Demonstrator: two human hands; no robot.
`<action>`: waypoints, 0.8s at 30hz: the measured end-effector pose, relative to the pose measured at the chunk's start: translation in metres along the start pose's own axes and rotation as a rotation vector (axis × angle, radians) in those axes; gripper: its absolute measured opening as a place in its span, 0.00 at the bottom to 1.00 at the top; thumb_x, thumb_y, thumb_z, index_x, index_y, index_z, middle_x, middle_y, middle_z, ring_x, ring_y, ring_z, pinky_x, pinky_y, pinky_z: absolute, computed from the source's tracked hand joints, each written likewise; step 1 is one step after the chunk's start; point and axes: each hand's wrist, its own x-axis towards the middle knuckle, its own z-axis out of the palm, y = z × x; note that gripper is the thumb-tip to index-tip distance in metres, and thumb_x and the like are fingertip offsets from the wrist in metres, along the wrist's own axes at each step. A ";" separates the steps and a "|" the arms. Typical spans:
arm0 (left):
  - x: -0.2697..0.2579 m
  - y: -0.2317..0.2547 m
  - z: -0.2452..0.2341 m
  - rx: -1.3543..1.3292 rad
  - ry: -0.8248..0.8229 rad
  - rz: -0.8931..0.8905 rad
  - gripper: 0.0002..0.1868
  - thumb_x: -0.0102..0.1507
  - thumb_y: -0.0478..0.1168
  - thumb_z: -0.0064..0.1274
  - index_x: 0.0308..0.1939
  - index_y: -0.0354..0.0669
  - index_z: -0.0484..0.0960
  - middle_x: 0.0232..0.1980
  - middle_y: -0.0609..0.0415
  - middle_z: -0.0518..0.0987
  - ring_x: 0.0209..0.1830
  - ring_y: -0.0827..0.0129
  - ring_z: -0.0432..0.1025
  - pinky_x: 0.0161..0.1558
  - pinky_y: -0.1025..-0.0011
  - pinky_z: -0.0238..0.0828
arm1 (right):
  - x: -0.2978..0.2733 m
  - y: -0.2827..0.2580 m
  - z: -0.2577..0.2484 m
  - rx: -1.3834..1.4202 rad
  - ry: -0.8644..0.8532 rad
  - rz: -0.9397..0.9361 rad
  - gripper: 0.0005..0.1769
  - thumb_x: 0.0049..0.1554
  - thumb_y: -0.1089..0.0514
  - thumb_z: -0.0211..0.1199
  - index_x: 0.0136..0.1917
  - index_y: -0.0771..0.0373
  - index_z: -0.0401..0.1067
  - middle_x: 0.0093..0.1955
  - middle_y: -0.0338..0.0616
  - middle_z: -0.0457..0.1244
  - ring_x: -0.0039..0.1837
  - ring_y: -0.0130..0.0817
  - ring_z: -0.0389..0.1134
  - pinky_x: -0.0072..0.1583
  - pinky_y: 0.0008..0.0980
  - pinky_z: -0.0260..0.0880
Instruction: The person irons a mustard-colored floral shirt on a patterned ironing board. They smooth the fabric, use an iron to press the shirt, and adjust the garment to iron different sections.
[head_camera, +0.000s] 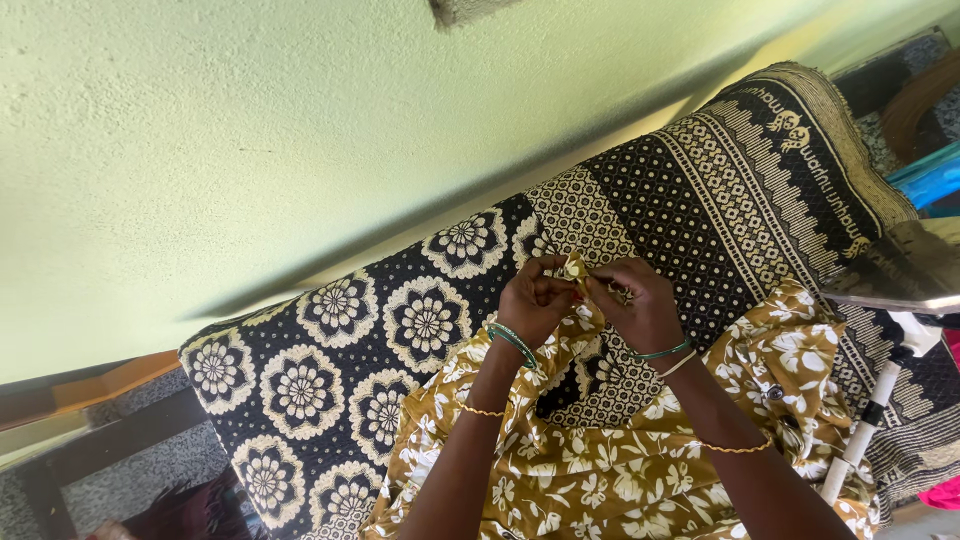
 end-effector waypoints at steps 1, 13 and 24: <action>-0.001 0.000 0.001 0.001 0.015 0.011 0.26 0.60 0.25 0.57 0.62 0.31 0.73 0.44 0.44 0.86 0.41 0.69 0.81 0.44 0.75 0.81 | -0.002 0.007 0.002 0.104 -0.022 0.076 0.10 0.59 0.59 0.67 0.54 0.63 0.78 0.49 0.43 0.71 0.50 0.29 0.73 0.51 0.27 0.74; 0.016 0.042 0.008 0.345 0.147 -0.161 0.21 0.59 0.34 0.60 0.55 0.36 0.75 0.41 0.44 0.87 0.37 0.67 0.83 0.39 0.76 0.83 | 0.021 0.028 -0.003 0.550 -0.167 0.365 0.14 0.58 0.66 0.65 0.57 0.65 0.70 0.50 0.41 0.70 0.50 0.23 0.71 0.52 0.23 0.75; 0.067 0.026 -0.010 0.615 -0.074 0.330 0.16 0.61 0.44 0.64 0.53 0.48 0.86 0.47 0.50 0.87 0.40 0.69 0.80 0.44 0.69 0.79 | 0.031 0.039 -0.013 0.545 -0.241 0.355 0.19 0.54 0.62 0.72 0.53 0.63 0.66 0.46 0.41 0.68 0.47 0.27 0.71 0.48 0.28 0.75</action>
